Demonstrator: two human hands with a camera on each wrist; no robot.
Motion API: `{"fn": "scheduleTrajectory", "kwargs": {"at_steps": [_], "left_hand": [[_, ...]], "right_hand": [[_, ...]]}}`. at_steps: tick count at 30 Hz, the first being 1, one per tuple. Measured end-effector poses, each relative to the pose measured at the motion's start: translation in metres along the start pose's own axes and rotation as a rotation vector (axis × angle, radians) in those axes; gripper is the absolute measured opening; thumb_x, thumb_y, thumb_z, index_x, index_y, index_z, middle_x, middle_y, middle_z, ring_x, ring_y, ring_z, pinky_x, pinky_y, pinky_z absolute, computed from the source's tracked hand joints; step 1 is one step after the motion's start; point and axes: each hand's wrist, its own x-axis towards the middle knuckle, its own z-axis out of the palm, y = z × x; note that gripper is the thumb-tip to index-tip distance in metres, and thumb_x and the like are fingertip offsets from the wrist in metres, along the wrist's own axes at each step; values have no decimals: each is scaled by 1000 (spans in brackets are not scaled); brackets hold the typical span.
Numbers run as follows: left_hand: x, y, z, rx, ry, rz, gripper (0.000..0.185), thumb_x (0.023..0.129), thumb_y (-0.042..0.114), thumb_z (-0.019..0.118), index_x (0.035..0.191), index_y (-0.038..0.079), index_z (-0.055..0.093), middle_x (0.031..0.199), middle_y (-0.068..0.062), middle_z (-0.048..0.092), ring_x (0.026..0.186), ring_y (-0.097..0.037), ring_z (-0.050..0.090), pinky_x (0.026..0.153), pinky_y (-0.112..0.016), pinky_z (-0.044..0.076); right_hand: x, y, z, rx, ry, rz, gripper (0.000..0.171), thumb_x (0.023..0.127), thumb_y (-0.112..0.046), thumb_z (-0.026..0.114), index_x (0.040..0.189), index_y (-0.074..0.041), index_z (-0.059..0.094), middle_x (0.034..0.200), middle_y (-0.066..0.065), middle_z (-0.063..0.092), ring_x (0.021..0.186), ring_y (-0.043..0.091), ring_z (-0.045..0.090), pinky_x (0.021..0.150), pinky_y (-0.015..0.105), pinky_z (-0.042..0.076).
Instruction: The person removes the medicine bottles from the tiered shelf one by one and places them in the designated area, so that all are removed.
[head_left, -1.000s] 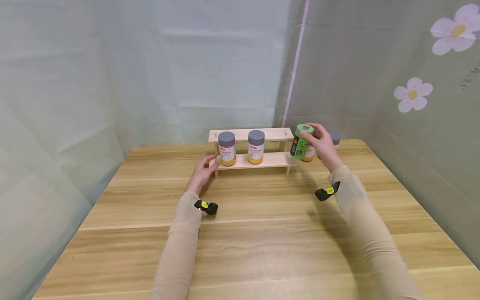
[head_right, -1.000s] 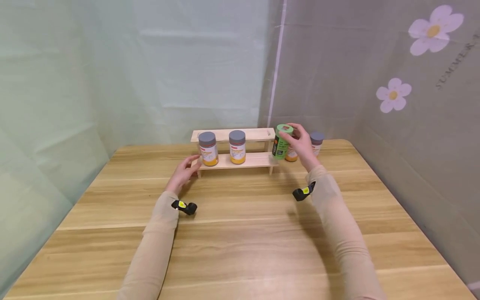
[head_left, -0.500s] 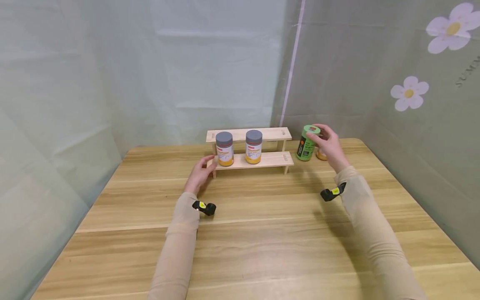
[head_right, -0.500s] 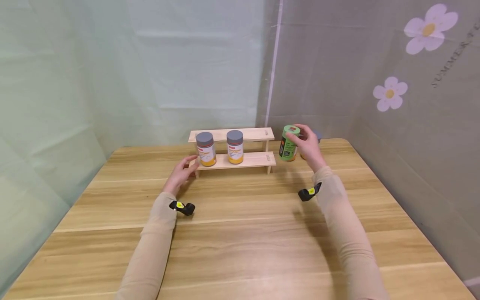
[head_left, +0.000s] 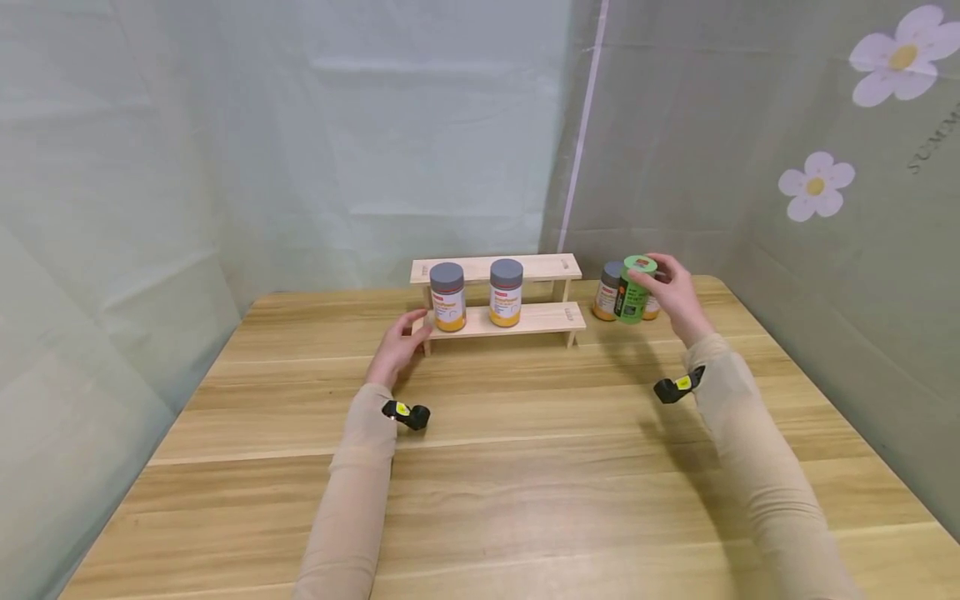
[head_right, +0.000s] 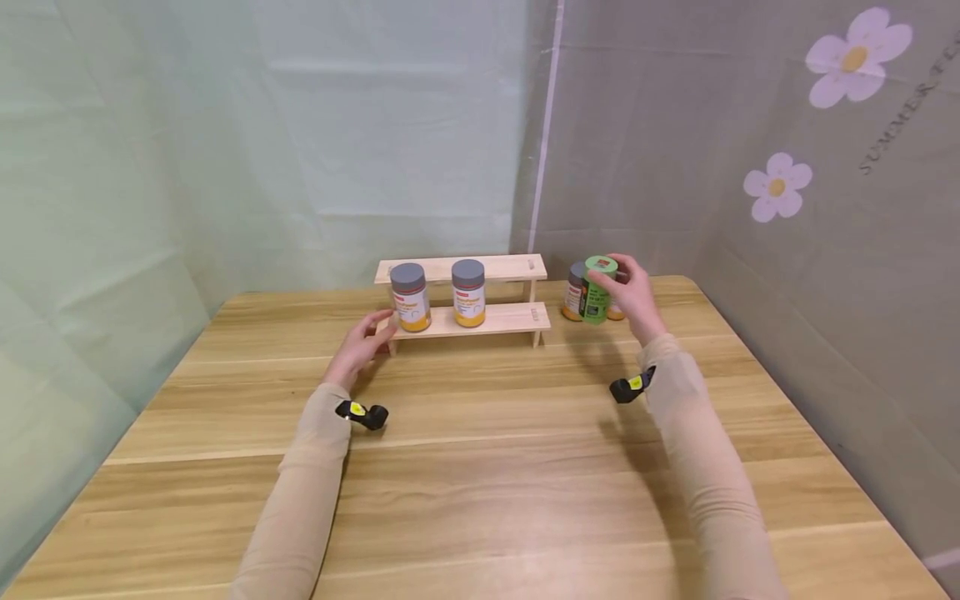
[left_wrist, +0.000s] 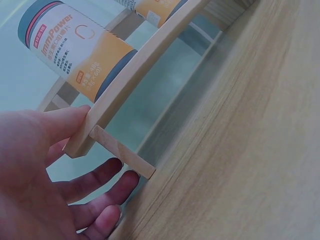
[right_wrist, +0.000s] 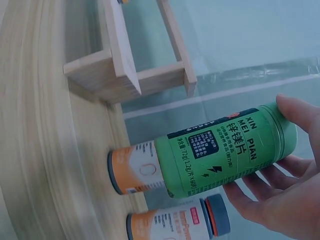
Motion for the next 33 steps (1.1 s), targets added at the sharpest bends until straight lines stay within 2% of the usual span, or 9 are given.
{"fn": "scheduleTrajectory", "kwargs": {"at_steps": [4,10,15,18,20,23,26,28,33], "left_hand": [[1,0,0,0,1,-3,52,99,32,54,147,20,40,142,-19,41,124,-30,39,106,-43,35],[1,0,-1,-9,-10,-16,52,99,33,54,148,20,39,151,-17,35,132,-32,35,113,-48,30],[2,-1,0,-8,-16,-23,52,99,34,54,148,21,39,146,-18,38,127,-31,38,109,-46,34],[2,0,-1,-17,-13,-20,52,99,33,54,147,20,40,145,-19,39,127,-31,39,108,-45,35],[2,0,-1,-14,-14,-14,52,99,32,54,147,19,40,150,-18,36,132,-32,36,112,-47,31],[2,0,-1,-11,-14,-8,51,99,30,54,147,17,40,155,-17,31,139,-34,31,116,-48,26],[3,-1,-1,-5,-12,-6,51,99,30,54,147,17,40,158,-15,27,144,-33,26,119,-49,21],[3,-2,-1,-7,-14,-9,51,99,31,54,147,17,40,158,-15,27,145,-33,26,119,-49,21],[3,-1,-1,-5,-18,-12,52,99,32,53,147,18,40,159,-14,26,145,-34,25,119,-50,20]], "right_hand": [[-1,4,-5,-8,6,7,63,93,-40,62,142,-9,39,114,-14,47,108,3,45,96,29,37],[-3,12,-10,8,4,29,74,93,-42,61,149,-8,28,133,2,45,112,4,44,97,27,40],[-7,20,-14,10,12,38,72,94,-39,61,149,-4,30,122,-6,48,102,-3,47,89,20,42],[-6,23,-17,-22,21,39,71,95,-38,60,149,-4,30,126,-1,49,100,-4,46,91,22,42],[-5,25,-21,-46,21,45,71,96,-38,58,151,-4,27,136,9,47,107,1,47,96,26,41],[-5,28,-28,-72,15,55,72,97,-36,55,153,-4,22,146,19,39,123,17,45,106,35,40],[-6,29,-34,-97,15,69,74,98,-37,54,153,-3,20,151,24,31,137,31,33,114,47,31],[-6,30,-39,-116,27,75,73,98,-36,54,153,-3,21,150,23,32,135,30,35,113,46,32],[-6,36,-50,-124,60,90,72,97,-38,55,152,-2,24,146,18,37,118,11,41,106,37,36]]}}
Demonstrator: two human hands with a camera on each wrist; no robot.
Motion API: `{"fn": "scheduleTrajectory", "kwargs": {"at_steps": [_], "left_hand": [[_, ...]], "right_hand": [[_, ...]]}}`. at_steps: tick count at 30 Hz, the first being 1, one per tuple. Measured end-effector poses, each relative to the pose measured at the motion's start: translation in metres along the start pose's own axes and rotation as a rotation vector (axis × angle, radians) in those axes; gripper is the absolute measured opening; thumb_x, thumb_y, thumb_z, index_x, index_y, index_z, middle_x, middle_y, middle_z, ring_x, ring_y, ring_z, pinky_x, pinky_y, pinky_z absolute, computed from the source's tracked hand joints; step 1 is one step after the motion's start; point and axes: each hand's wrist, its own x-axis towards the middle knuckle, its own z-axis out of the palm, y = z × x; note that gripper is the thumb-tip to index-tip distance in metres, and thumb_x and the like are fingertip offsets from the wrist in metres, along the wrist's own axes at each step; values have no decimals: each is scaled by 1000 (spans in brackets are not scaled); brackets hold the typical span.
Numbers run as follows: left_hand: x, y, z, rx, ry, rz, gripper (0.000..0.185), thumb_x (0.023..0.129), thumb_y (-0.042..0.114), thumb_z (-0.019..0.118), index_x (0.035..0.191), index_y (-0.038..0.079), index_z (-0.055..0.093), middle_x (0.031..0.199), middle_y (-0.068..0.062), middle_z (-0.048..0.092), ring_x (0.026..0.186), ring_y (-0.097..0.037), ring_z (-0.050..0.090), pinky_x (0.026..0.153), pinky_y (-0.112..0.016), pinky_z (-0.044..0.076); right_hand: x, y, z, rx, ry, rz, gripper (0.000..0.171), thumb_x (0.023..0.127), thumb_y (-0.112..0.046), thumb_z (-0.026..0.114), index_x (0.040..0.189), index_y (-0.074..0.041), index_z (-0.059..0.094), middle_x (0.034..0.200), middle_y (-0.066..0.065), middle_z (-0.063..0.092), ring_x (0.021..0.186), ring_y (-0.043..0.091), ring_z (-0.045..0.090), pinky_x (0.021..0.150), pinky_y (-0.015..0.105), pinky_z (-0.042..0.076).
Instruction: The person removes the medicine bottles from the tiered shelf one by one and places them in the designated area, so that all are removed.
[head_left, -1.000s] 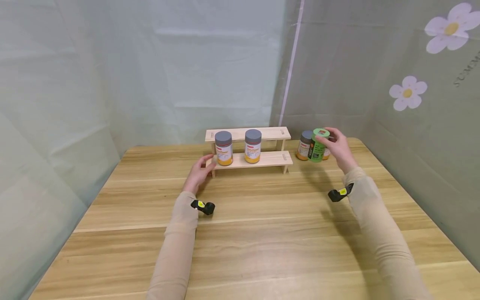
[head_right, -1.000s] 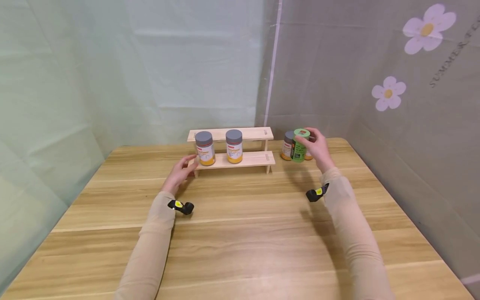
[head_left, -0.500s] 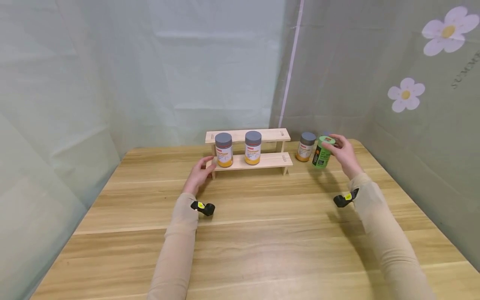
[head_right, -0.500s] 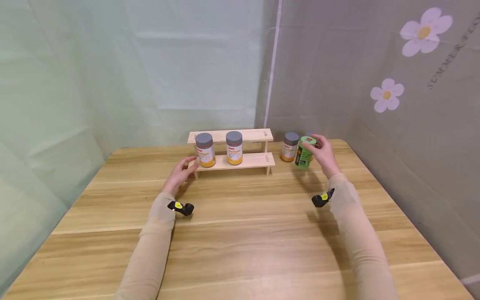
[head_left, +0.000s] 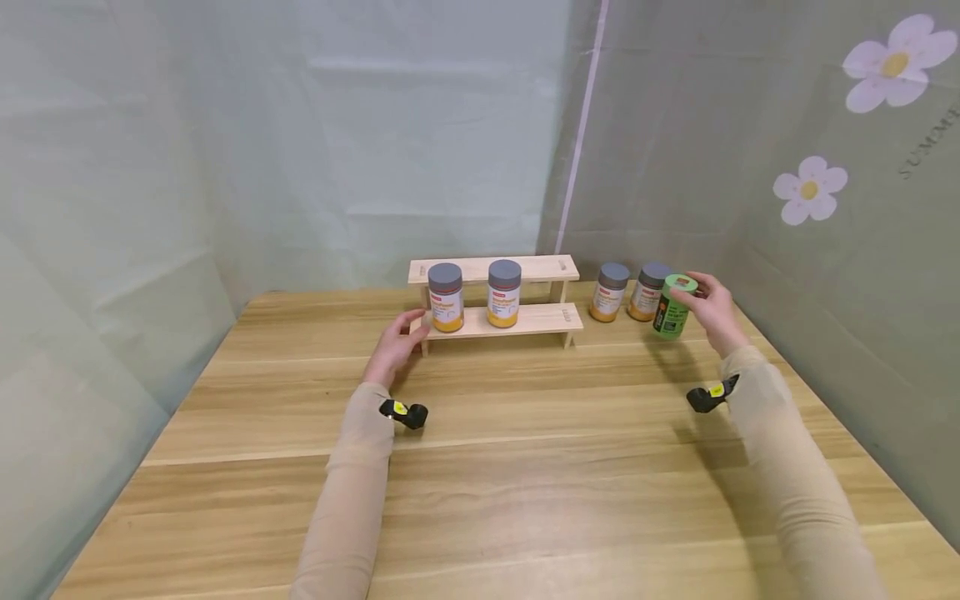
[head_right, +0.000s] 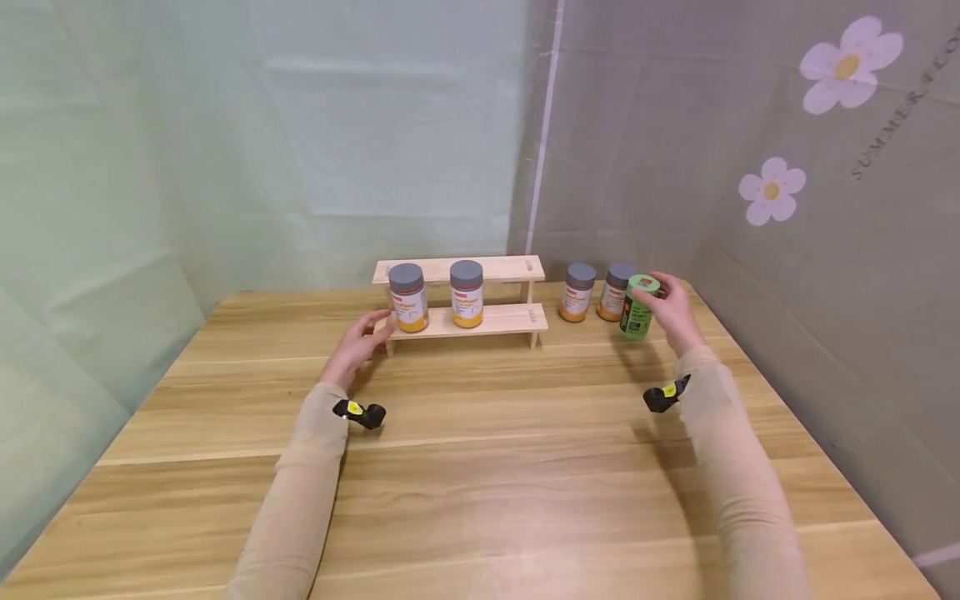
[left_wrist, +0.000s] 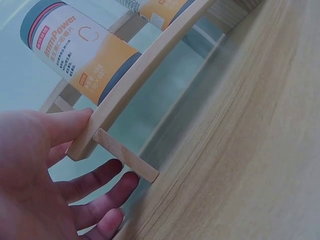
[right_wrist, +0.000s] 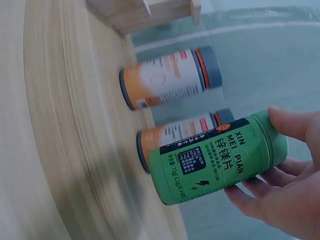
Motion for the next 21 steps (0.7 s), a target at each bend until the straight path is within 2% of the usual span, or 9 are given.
{"fn": "scheduleTrajectory", "kwargs": {"at_steps": [4,11,15,18,21], "left_hand": [[1,0,0,-9,-1,2,51,100,32,53,147,17,40,160,-15,24,146,-34,23,120,-49,19],[0,0,1,-2,-7,5,52,100,32,52,148,18,37,159,-16,25,145,-34,24,119,-50,20],[1,0,1,-13,-6,-7,52,100,32,52,148,19,37,158,-16,26,144,-34,26,119,-50,21],[2,0,1,-25,-2,-10,52,100,32,53,148,19,38,157,-16,28,143,-33,27,118,-50,22],[3,0,2,-26,-2,-5,52,100,31,52,148,18,38,156,-17,30,141,-33,29,117,-49,23]], "right_hand": [[1,7,-5,13,9,18,75,96,-41,56,152,-3,24,146,17,37,117,9,42,105,35,38],[3,17,-7,7,53,50,74,96,-40,56,151,-3,24,150,21,32,132,28,36,111,44,34],[8,20,-10,8,82,67,76,96,-40,55,152,-3,20,155,24,26,137,33,30,112,45,33],[12,21,-12,38,96,94,77,96,-39,55,153,-4,17,157,24,21,137,32,29,112,43,33],[18,23,-15,55,105,117,77,96,-38,55,153,-3,17,158,24,20,127,23,39,111,39,36]]}}
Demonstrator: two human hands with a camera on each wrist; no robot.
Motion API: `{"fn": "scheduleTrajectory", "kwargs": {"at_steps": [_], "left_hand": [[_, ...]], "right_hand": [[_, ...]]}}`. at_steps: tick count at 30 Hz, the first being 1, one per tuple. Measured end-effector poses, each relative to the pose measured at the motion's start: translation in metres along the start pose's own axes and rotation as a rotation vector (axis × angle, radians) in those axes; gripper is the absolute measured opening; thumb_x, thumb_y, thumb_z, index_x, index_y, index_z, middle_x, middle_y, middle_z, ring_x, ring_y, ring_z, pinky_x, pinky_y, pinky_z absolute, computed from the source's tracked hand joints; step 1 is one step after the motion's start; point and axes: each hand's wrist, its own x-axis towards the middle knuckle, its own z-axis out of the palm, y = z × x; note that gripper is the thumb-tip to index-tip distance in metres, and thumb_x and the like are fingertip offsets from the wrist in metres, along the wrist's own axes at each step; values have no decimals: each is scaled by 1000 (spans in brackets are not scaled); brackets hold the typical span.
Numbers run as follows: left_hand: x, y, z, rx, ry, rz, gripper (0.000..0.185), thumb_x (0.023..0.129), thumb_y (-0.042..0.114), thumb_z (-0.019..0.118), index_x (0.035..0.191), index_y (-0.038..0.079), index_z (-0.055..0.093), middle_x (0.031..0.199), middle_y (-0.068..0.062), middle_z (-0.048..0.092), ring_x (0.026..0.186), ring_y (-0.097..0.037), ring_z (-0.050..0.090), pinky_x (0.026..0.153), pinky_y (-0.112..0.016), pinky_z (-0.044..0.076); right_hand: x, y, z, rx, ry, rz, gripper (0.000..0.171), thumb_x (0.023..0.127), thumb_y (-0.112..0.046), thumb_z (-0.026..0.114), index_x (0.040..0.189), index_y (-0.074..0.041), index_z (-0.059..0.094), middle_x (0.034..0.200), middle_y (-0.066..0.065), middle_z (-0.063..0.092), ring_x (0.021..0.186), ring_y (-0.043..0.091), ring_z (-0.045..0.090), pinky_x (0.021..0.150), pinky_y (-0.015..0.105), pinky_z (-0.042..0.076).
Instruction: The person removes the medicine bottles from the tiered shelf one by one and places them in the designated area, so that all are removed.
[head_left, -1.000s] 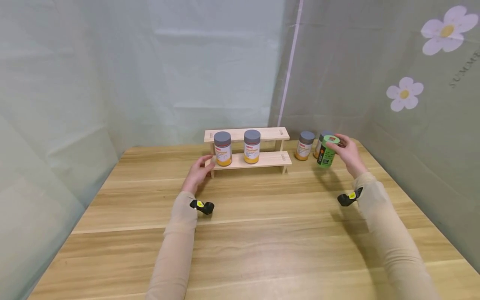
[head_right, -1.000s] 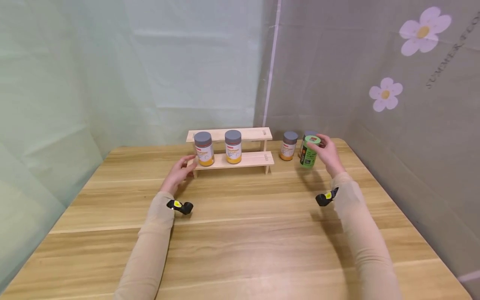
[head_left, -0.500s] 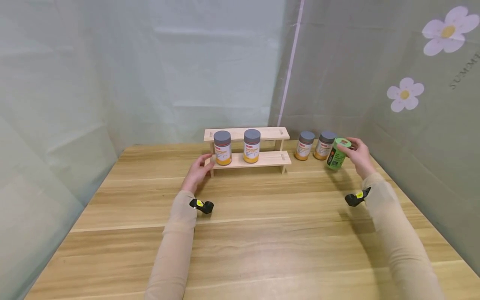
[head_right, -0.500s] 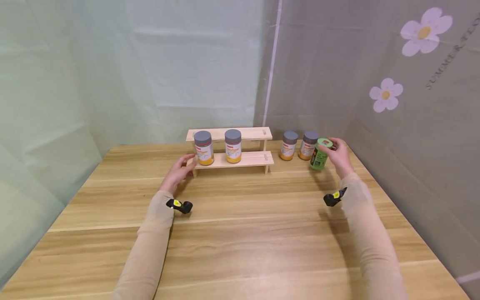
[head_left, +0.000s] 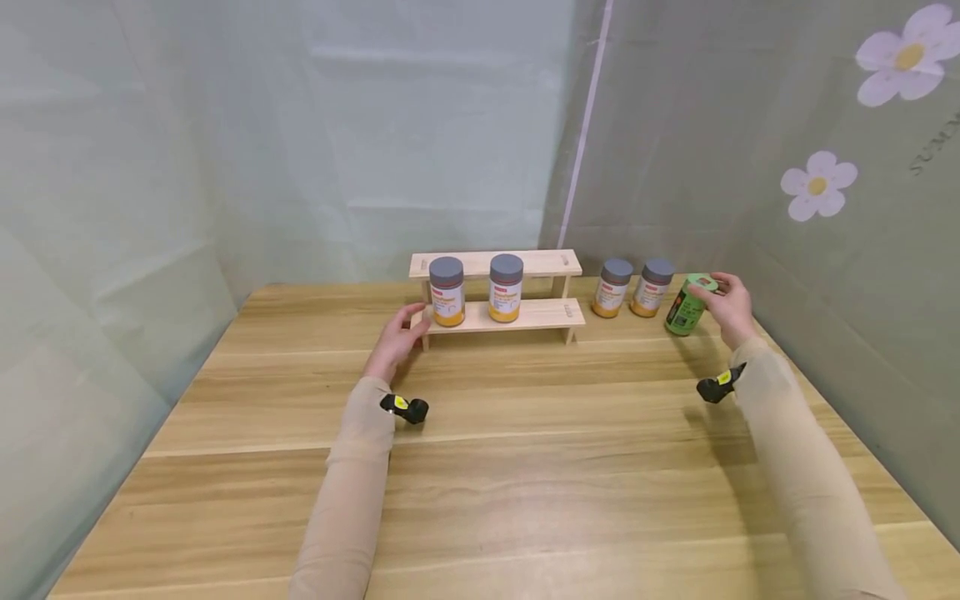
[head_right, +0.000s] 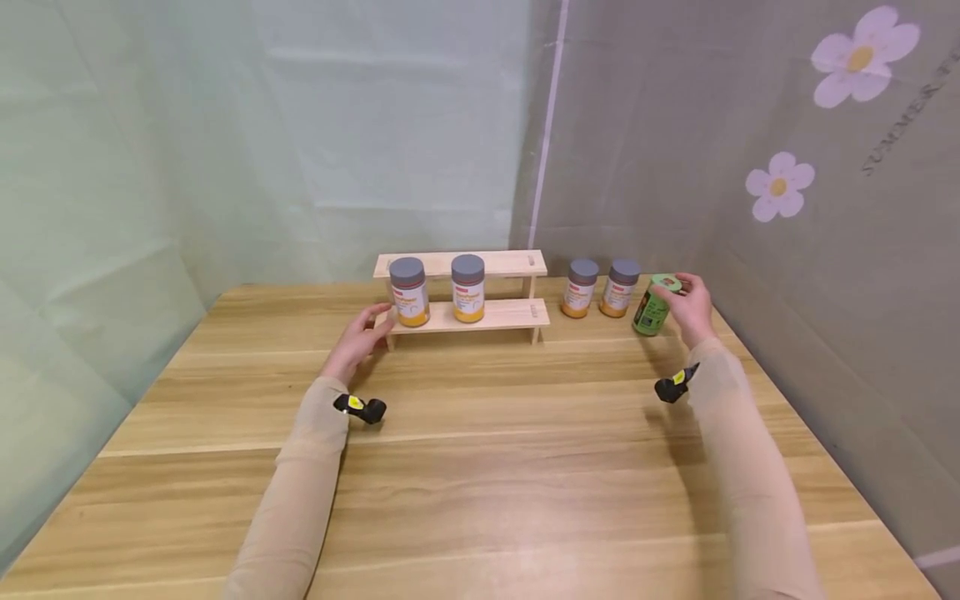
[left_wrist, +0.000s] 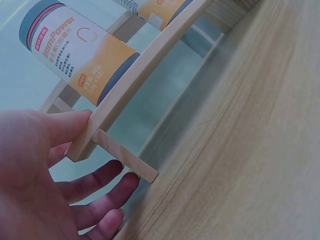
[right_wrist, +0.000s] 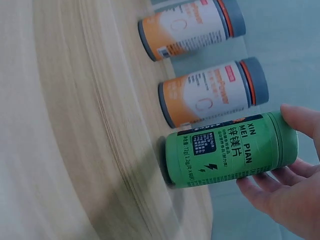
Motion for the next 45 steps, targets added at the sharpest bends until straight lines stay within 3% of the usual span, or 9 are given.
{"fn": "scheduleTrajectory", "kwargs": {"at_steps": [4,7,13,20,28,32,37,41,45], "left_hand": [[1,3,1,4,1,5,52,100,31,52,148,18,38,152,-18,33,136,-33,32,115,-49,26],[0,5,1,3,6,10,51,100,30,53,147,18,39,149,-18,36,131,-31,35,112,-47,30],[0,5,4,8,5,16,51,100,29,53,147,18,39,145,-19,38,127,-31,37,109,-45,33],[0,6,5,3,0,20,51,100,30,53,147,18,39,149,-19,36,132,-33,35,112,-48,31],[1,7,1,18,-6,20,52,100,32,53,148,19,38,150,-17,34,134,-32,34,113,-47,30],[1,6,-1,16,0,20,52,99,32,53,148,20,38,147,-19,37,130,-32,36,111,-47,31],[-1,2,-3,29,4,23,53,99,32,53,148,18,38,152,-19,33,137,-34,32,115,-50,26],[-2,0,-1,36,-7,10,54,99,34,53,148,19,37,156,-16,29,141,-34,28,117,-50,23],[-2,0,-1,7,-7,2,54,99,34,54,148,19,37,152,-18,32,135,-33,32,114,-49,28]], "right_hand": [[8,-1,-4,-18,9,6,76,96,-36,55,152,-1,19,155,24,23,103,2,43,107,34,40],[14,-3,-6,-47,8,-4,76,95,-36,57,152,-1,20,152,23,27,98,-1,40,108,36,40],[29,-9,-11,-120,13,-3,76,94,-37,59,151,-1,24,147,19,33,115,16,43,108,40,38],[36,-11,-14,-174,-22,-10,75,95,-32,58,151,1,21,153,25,26,130,32,36,108,39,37],[40,-19,-21,-292,-168,-74,70,98,-23,53,151,5,16,154,34,20,138,48,28,113,57,29],[43,-24,-19,-328,-213,-89,69,99,-27,52,150,6,19,152,35,22,138,50,27,111,58,31],[44,-23,-16,-327,-199,-89,72,97,-37,56,148,4,27,151,34,26,137,48,29,108,57,35],[43,-22,-19,-398,-173,-97,66,96,-34,57,144,4,34,151,34,26,138,50,26,109,60,32],[44,-26,-21,-485,-183,-138,60,97,-30,57,142,4,37,148,35,31,136,52,27,110,61,28]]}}
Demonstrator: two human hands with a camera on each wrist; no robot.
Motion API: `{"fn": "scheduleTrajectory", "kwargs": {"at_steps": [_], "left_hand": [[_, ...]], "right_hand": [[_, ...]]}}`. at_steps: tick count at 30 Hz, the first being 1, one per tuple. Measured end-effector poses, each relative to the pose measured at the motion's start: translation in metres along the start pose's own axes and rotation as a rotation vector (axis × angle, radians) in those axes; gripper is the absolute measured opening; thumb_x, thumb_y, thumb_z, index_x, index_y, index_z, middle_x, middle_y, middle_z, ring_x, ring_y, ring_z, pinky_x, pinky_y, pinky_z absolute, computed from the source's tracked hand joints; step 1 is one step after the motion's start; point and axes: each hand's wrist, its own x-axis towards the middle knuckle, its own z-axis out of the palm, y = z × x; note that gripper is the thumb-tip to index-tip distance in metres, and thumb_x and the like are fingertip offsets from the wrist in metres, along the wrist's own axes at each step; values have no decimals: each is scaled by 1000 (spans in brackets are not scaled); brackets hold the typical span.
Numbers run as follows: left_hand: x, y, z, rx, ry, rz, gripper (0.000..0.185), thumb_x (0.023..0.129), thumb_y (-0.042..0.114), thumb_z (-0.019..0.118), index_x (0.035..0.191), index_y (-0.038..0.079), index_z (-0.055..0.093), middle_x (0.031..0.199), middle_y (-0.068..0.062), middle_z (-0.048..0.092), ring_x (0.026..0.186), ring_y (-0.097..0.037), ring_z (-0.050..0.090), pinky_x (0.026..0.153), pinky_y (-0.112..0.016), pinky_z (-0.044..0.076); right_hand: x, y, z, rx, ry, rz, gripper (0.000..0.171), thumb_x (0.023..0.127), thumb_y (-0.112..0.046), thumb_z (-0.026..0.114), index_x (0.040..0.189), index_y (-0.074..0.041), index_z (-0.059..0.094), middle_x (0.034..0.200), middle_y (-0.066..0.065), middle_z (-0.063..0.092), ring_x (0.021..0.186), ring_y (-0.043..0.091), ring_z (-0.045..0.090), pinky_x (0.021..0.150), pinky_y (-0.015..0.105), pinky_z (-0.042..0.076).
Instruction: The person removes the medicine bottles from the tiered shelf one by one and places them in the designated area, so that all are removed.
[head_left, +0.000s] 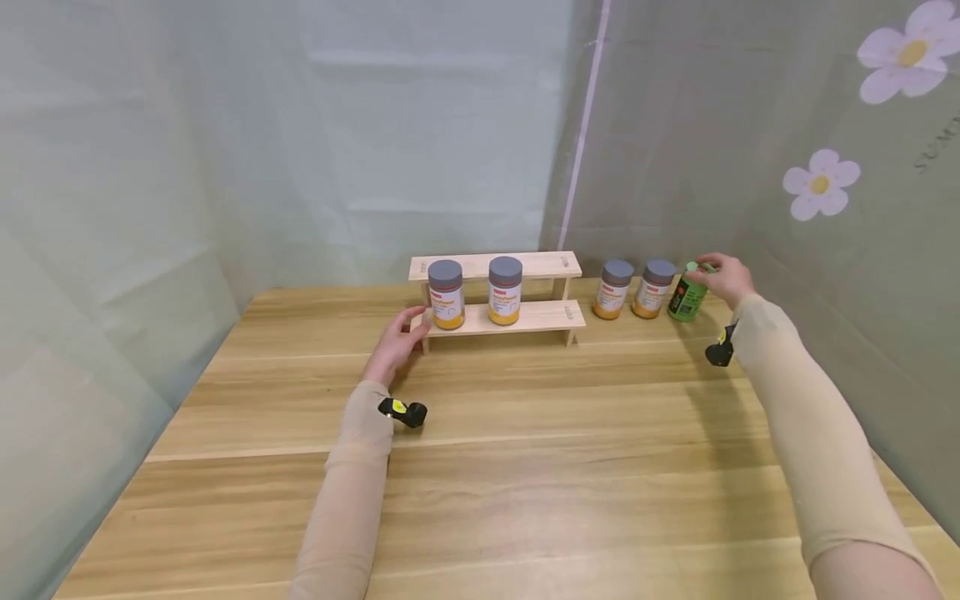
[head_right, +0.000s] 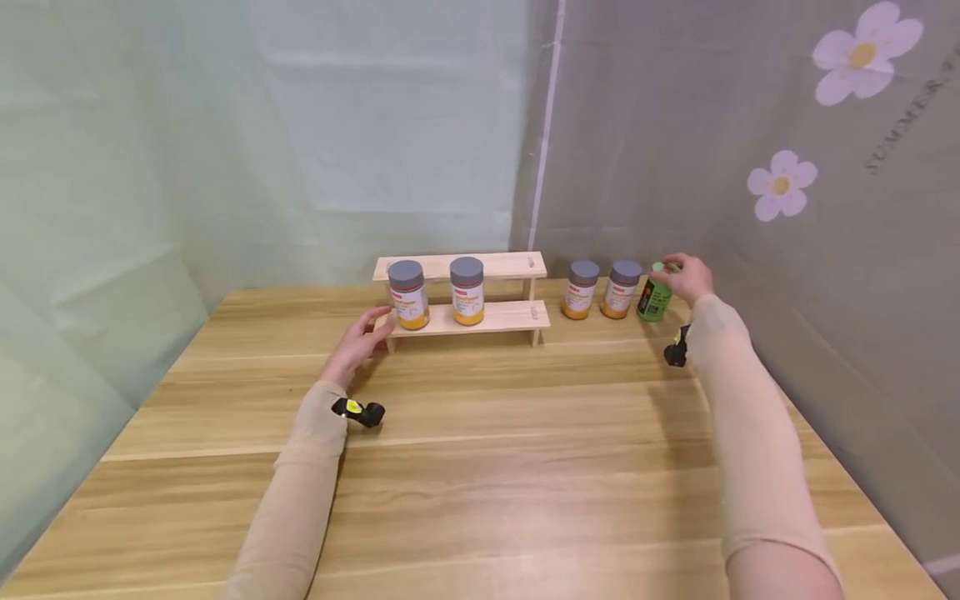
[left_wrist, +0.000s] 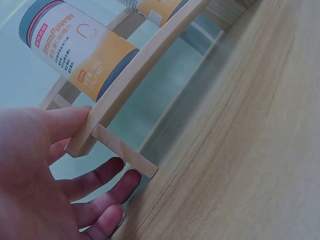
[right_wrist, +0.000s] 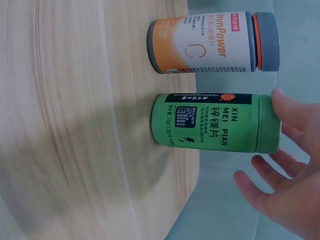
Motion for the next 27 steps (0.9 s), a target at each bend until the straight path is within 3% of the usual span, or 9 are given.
{"fn": "scheduleTrajectory", "kwargs": {"at_steps": [7,11,14,20,23,27], "left_hand": [[4,-1,0,7,0,-1,54,99,34,52,149,21,36,152,-18,32,134,-32,33,113,-48,30],[4,1,-1,13,-4,-6,54,99,35,53,149,22,36,152,-17,32,136,-33,31,115,-49,26],[3,1,-2,13,-9,5,55,98,38,53,149,21,37,153,-18,31,137,-34,30,115,-50,25],[0,3,-3,30,11,17,56,97,44,52,148,24,39,152,-19,31,135,-33,31,113,-50,26],[1,2,-2,25,8,27,53,100,36,51,149,20,37,144,-22,36,126,-32,40,108,-45,34],[3,-1,1,28,-1,32,53,101,31,50,149,16,36,130,-19,42,108,-24,48,92,-31,43]], "right_hand": [[0,-9,-4,-103,-17,-48,53,98,-21,54,141,5,38,145,38,32,133,56,28,109,65,24],[3,-5,-3,-86,-11,-67,50,97,-20,55,141,2,41,144,38,33,133,56,27,110,65,23],[6,-1,-1,-84,4,-76,49,97,-24,56,141,-3,45,143,35,38,131,54,31,108,63,29],[7,-6,2,-104,-20,-74,48,99,-18,49,143,0,39,144,37,34,130,54,33,107,64,30],[7,-8,3,-103,-28,-64,48,101,-15,47,145,2,36,145,37,33,130,54,33,104,64,33],[7,-1,4,-97,-41,-71,48,101,-14,45,145,2,34,145,38,32,130,55,32,102,64,34]]}}
